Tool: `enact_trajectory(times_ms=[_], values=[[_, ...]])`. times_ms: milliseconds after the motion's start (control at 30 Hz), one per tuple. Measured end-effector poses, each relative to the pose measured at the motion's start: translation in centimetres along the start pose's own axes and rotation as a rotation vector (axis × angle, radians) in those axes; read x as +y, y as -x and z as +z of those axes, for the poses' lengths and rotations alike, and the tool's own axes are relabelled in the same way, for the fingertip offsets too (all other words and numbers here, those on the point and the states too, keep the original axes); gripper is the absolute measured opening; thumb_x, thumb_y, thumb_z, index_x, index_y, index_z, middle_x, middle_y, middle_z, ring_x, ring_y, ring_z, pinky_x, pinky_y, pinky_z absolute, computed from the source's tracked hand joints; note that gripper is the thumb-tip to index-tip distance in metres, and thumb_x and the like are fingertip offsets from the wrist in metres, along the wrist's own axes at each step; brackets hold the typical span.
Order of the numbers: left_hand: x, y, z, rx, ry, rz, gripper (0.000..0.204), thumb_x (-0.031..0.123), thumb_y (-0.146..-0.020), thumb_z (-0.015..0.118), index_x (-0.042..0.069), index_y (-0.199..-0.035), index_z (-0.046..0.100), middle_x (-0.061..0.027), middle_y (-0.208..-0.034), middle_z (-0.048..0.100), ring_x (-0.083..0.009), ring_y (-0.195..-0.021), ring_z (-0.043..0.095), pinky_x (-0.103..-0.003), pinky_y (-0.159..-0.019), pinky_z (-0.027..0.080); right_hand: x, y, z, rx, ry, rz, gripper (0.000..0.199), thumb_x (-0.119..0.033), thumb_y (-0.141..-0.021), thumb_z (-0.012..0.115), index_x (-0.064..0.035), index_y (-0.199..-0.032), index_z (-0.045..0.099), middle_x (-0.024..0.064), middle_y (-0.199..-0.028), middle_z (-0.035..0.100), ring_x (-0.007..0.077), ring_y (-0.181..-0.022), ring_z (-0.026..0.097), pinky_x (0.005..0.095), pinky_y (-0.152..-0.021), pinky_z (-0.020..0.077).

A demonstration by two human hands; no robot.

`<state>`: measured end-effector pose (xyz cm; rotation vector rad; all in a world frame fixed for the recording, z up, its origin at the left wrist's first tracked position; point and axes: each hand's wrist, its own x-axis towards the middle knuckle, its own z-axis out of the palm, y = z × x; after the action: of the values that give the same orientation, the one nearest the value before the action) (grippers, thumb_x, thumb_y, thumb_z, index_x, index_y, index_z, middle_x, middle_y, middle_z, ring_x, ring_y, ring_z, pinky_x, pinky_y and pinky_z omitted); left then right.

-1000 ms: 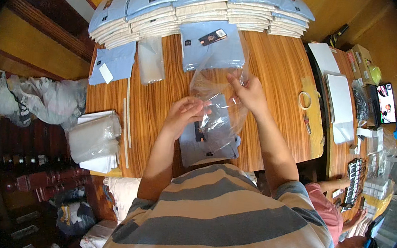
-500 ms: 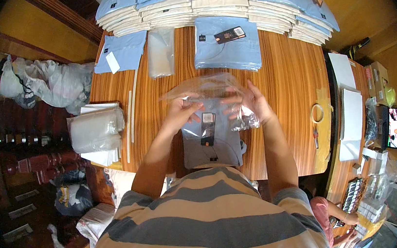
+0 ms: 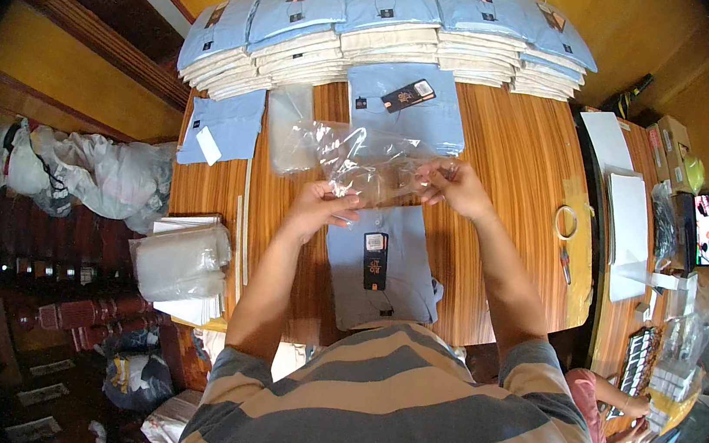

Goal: The person packages blue folded shirts into clear plastic bags by hand, sliding each shirt into a bag and smoothing the package on a wooden table.

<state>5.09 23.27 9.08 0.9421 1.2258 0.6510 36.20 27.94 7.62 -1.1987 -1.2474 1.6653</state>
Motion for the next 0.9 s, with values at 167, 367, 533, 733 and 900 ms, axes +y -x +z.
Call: enact_trajectory(times_ms=[167, 367, 533, 733, 900], values=[[1.5, -0.9, -1.3, 0.089, 0.072, 0.113, 0.031, 0.024, -0.101, 0.072, -0.003, -0.115, 0.072, -0.0186, -0.112, 0.077, -0.0256, -0.093, 0.078, -0.036, -0.076, 0.065, -0.8, -0.8, 0.0, 0.077, 0.049, -0.11, 0.029, -0.027, -0.102, 0.072, -0.0001, -0.092, 0.074, 0.0031, -0.075, 0.069, 0.0099, -0.062, 0.065, 0.025, -0.057, 0.0555], [3.6, -0.4, 1.2, 0.211, 0.189, 0.091, 0.022, 0.018, -0.102, 0.071, 0.0, -0.113, 0.066, -0.0188, -0.114, 0.076, -0.028, -0.096, 0.078, -0.036, -0.079, 0.065, -3.0, 0.2, 0.9, 0.105, 0.048, -0.022, 0.023, -0.024, -0.1, 0.076, -0.0008, -0.1, 0.076, 0.0009, -0.075, 0.069, 0.0101, -0.067, 0.066, 0.0253, -0.059, 0.0553], [2.2, -0.7, 0.2, -0.012, 0.263, 0.127, 0.022, 0.011, -0.106, 0.062, -0.002, -0.124, 0.06, -0.0224, -0.124, 0.072, -0.031, -0.109, 0.074, -0.038, -0.088, 0.065, -1.2, -0.4, -0.4, 0.018, -0.078, -0.029, 0.016, -0.014, -0.098, 0.076, 0.0019, -0.099, 0.075, 0.0068, -0.086, 0.073, 0.0147, -0.07, 0.068, 0.0284, -0.058, 0.057], [-0.6, -4.5, -1.5, 0.119, 0.003, -0.053, 0.017, 0.004, -0.104, 0.059, -0.004, -0.118, 0.065, -0.0198, -0.115, 0.075, -0.0271, -0.103, 0.075, -0.037, -0.088, 0.063, 4.1, -3.4, -1.9, 0.027, 0.251, 0.088, 0.006, -0.004, -0.095, 0.075, 0.0001, -0.098, 0.077, 0.0063, -0.085, 0.075, 0.0138, -0.075, 0.07, 0.0278, -0.069, 0.0587], [6.1, -1.9, 0.3, 0.496, -0.079, 0.81, 0.004, 0.003, -0.097, 0.073, 0.001, -0.1, 0.073, -0.0095, -0.1, 0.079, -0.0139, -0.09, 0.073, -0.029, -0.084, 0.057, -5.4, -1.9, 1.2, 0.436, 0.324, -0.583, 0.003, -0.003, -0.091, 0.079, -0.0001, -0.092, 0.078, 0.0067, -0.089, 0.079, 0.0134, -0.077, 0.072, 0.0273, -0.071, 0.0578]])
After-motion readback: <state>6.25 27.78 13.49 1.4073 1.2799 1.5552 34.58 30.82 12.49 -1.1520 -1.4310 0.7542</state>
